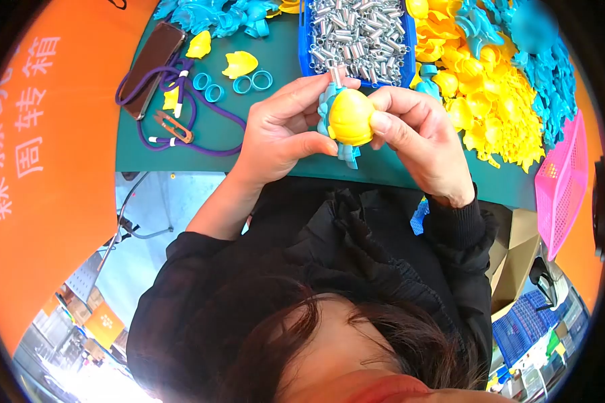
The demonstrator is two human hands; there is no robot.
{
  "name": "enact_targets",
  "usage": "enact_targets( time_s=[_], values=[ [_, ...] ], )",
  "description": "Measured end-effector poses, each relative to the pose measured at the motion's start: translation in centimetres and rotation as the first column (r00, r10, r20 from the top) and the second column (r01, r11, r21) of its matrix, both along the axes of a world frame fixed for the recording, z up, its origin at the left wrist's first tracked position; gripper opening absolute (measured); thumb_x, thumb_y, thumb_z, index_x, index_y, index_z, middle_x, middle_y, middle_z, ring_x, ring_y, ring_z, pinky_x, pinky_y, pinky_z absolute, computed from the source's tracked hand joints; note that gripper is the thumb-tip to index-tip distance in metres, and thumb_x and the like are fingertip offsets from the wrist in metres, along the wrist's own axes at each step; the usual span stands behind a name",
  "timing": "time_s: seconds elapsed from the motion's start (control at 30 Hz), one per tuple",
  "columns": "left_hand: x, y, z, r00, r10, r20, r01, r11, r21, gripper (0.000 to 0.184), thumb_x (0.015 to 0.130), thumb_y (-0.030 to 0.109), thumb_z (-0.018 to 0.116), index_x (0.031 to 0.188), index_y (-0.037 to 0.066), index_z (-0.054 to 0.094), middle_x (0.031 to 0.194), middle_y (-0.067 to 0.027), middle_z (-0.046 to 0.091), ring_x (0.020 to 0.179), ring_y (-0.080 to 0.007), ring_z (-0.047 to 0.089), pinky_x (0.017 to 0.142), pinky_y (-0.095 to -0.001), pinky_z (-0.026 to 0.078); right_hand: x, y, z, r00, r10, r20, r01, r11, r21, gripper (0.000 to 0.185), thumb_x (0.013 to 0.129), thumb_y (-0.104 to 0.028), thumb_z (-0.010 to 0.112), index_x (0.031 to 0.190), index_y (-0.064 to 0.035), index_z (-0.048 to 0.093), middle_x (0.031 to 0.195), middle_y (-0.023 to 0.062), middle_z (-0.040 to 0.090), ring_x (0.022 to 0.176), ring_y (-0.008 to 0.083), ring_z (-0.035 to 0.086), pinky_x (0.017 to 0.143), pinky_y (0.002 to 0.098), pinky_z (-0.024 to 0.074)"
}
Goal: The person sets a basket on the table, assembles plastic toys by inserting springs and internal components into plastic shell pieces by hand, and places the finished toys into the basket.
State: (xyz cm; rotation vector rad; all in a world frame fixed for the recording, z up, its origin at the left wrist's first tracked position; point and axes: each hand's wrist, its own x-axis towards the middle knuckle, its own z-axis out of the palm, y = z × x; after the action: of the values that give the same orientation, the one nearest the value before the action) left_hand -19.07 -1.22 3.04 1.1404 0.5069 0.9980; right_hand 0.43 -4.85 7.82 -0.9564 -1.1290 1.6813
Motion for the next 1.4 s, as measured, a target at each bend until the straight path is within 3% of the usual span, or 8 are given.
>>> enact_targets(
  time_s=[0.4, 0.63, 0.8, 1.03, 1.4],
  values=[
    [-0.4, 0.1, -0.3, 0.999, -0.032, -0.031, 0.032, 0.999, -0.01, 0.088, 0.064, 0.031, 0.084, 0.134, -0.005, 0.044, 0.129, -0.0176, 0.052, 0.121, -0.0278, 0.051, 0.104, -0.0401, 0.039, 0.1, 0.1, -0.2, 0.999, 0.013, 0.037, -0.012, 1.0, -0.026, 0.023, 0.093, -0.023, 0.06, 0.094, -0.0005, 0.064, 0.085, -0.0015, 0.062, 0.076, 0.0047, 0.051, 0.069, 0.0208, 0.0421],
    [-0.5, 0.0, -0.3, 0.997, -0.067, -0.03, 0.065, 0.997, -0.046, 0.084, 0.065, 0.03, 0.084, 0.132, -0.005, 0.047, 0.129, -0.017, 0.052, 0.12, -0.0279, 0.052, 0.103, -0.0398, 0.04, -0.3, 0.0, -0.2, 0.998, -0.022, -0.06, 0.015, 0.994, -0.112, 0.021, 0.093, -0.022, 0.06, 0.094, -0.0011, 0.064, 0.085, -0.0019, 0.062, 0.076, 0.0048, 0.051, 0.07, 0.0206, 0.0418],
    [-0.4, 0.4, -0.7, 0.999, -0.051, -0.014, 0.053, 0.992, 0.115, 0.082, 0.064, 0.029, 0.084, 0.132, -0.002, 0.049, 0.128, -0.0183, 0.053, 0.119, -0.0303, 0.052, 0.101, -0.0409, 0.042, -0.5, -0.2, -0.9, 0.994, -0.065, -0.091, 0.058, 0.995, -0.08, 0.019, 0.092, -0.02, 0.061, 0.094, -0.0008, 0.064, 0.086, -0.0011, 0.063, 0.077, 0.005, 0.052, 0.07, 0.0204, 0.042],
    [-0.5, 1.1, -1.3, 0.999, -0.015, -0.041, 0.029, 0.938, 0.346, 0.083, 0.062, 0.029, 0.083, 0.134, 0.004, 0.049, 0.127, -0.0191, 0.053, 0.117, -0.0327, 0.053, 0.099, -0.0425, 0.043, -0.1, -0.3, 0.5, 0.998, -0.045, 0.033, 0.046, 0.999, -0.027, 0.019, 0.092, -0.018, 0.061, 0.094, 0.0005, 0.064, 0.084, -0.0011, 0.062, 0.074, 0.0052, 0.052, 0.068, 0.0207, 0.0421],
    [-0.1, 1.1, -1.6, 0.996, -0.072, 0.042, 0.059, 0.962, 0.267, 0.079, 0.068, 0.031, 0.081, 0.137, 0.013, 0.048, 0.132, -0.0166, 0.051, 0.121, -0.0328, 0.05, 0.103, -0.0441, 0.039, -0.5, -0.1, 0.7, 0.998, -0.046, 0.032, 0.046, 0.999, 0.01, 0.02, 0.093, -0.019, 0.06, 0.093, 0.0006, 0.064, 0.083, -0.0014, 0.062, 0.073, 0.0042, 0.051, 0.067, 0.0202, 0.0415]
  ],
)
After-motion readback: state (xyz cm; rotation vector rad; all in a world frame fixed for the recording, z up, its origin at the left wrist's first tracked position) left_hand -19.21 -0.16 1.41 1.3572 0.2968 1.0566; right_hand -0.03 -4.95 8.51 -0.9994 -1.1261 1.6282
